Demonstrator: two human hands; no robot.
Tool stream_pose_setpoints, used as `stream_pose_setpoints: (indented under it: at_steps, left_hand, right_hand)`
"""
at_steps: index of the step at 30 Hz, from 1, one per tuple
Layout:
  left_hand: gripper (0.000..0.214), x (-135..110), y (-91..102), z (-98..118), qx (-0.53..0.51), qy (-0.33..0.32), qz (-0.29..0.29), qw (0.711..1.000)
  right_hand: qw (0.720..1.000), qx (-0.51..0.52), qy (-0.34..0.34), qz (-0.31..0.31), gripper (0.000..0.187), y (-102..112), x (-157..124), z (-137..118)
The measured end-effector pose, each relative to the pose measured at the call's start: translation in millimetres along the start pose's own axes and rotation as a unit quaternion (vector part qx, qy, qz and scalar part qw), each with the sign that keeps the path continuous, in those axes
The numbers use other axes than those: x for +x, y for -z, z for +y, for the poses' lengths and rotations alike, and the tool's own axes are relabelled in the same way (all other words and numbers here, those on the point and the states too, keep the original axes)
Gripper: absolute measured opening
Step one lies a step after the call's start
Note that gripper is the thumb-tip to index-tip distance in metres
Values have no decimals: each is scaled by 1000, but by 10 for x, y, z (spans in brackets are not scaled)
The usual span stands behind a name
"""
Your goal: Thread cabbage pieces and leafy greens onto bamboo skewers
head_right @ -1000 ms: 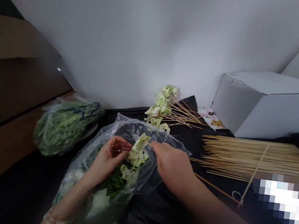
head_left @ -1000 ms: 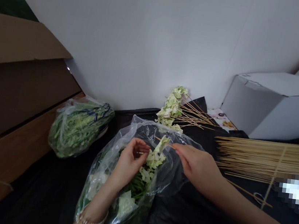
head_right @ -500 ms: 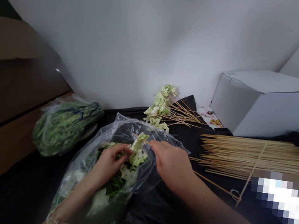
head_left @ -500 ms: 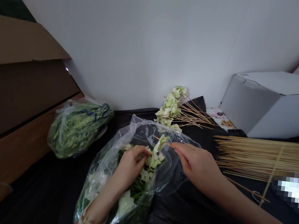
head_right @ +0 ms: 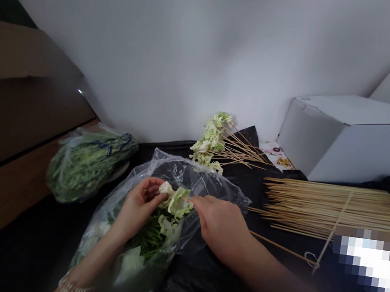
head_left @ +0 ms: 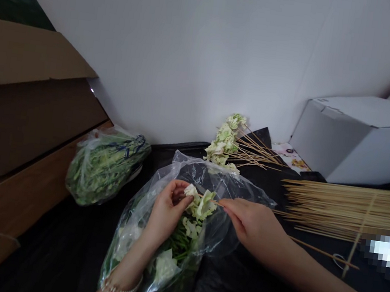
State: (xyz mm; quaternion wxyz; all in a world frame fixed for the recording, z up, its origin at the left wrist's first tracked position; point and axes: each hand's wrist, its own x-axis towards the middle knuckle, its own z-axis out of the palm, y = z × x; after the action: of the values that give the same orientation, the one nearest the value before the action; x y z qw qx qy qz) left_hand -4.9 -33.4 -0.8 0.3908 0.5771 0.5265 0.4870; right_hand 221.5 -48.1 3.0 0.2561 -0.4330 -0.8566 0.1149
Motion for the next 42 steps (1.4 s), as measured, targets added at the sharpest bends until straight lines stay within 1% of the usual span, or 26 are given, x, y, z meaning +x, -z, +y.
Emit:
stream_pose_setpoints:
  at_steps: [5, 14, 20, 24, 30, 34, 38, 42]
  left_hand:
    - [24, 6, 0, -4, -22, -7, 16, 1000]
    - [25, -17, -11, 11, -69, 11, -5, 998]
    - [23, -33, -24, 25, -47, 21, -31, 998]
    - [23, -38, -36, 24, -44, 29, -44, 998]
    - [27, -40, -35, 23, -38, 42, -42, 997]
    - [30, -34, -31, 31, -46, 51, -43, 997]
    - [30, -34, -31, 29, -32, 50, -44, 997]
    - [30, -39, -31, 28, -26, 46, -50, 997]
  right_hand:
    - [1000, -4, -3, -7, 35, -19, -2, 15]
    - [1000, -12, -20, -20, 36, -40, 9, -14]
    - [999, -13, -28, -33, 35, -69, 8, -22]
    - [999, -17, -22, -37, 34, -93, 0, -7]
    - [997, -37, -31, -55, 34, -115, -15, -35]
    - [996, -29, -38, -72, 33, -138, -17, -44]
    - [994, -29, -45, -91, 30, -135, -6, -61]
    - [991, -75, -50, -96, 27, -122, -4, -106]
